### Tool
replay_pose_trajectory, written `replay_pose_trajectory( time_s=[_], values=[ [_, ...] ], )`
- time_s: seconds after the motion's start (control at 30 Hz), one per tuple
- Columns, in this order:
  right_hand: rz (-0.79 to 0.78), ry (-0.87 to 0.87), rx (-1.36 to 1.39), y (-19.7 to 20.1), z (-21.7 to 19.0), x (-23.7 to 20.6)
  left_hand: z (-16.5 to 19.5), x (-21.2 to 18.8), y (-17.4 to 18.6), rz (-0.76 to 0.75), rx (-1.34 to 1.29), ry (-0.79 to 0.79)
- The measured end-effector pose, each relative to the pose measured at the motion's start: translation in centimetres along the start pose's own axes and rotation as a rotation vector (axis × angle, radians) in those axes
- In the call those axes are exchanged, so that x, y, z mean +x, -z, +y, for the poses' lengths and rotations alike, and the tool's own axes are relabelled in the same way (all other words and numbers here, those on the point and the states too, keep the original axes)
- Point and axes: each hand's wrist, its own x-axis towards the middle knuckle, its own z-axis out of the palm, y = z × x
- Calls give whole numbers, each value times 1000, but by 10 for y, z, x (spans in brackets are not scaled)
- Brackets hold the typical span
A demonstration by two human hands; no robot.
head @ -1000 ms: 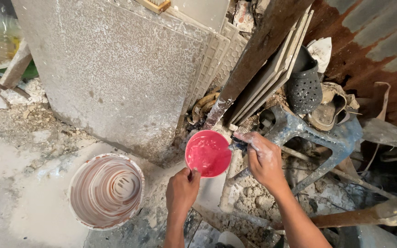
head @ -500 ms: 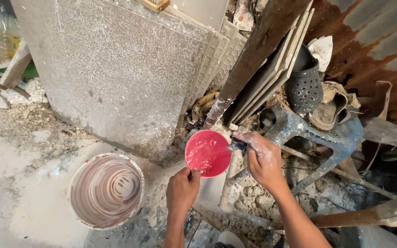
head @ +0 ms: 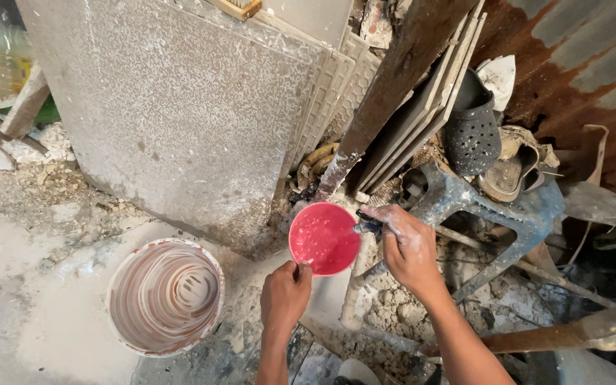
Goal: The person applies a brown liquid to a long wooden molding using a brush, then walks to a tap to fill a bucket with water using a pink cup. They return and pour gypsum powder from a bag into the bucket. The clip ends before mixing is shown.
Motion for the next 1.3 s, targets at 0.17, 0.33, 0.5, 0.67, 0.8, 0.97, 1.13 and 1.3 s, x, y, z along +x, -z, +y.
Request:
replay_pose_trajectory(
  time_s=[0.17,0.33,0.5,0.67,0.8,0.97,1.13,1.3],
  values=[
    [-8,-27,21,1,-3,-1,-3,0,-2,25,4,-23],
    [-12,-21,19,2,-8,-3,-9,0,-2,41,-58,-55],
    [-20,-31,-5,2,-10,-3,-12,0,-2,46,-57,-78],
    [-20,-29,-1,1,-8,-4,-14,2,-4,43,-93,-92],
    [-14,-32,-11,0,-6,-5,-16,4,-6,53,-139,-119],
    [-39,-117,-22,-1,-4,-6,-18,5,-8,3,-149,-63],
    [-13,-27,-12,-1,-6,-6,-18,5,-7,43,-163,-104],
    [-16,-30,-22,-1,-8,-5,-17,5,-6,62,-172,-116]
  ],
)
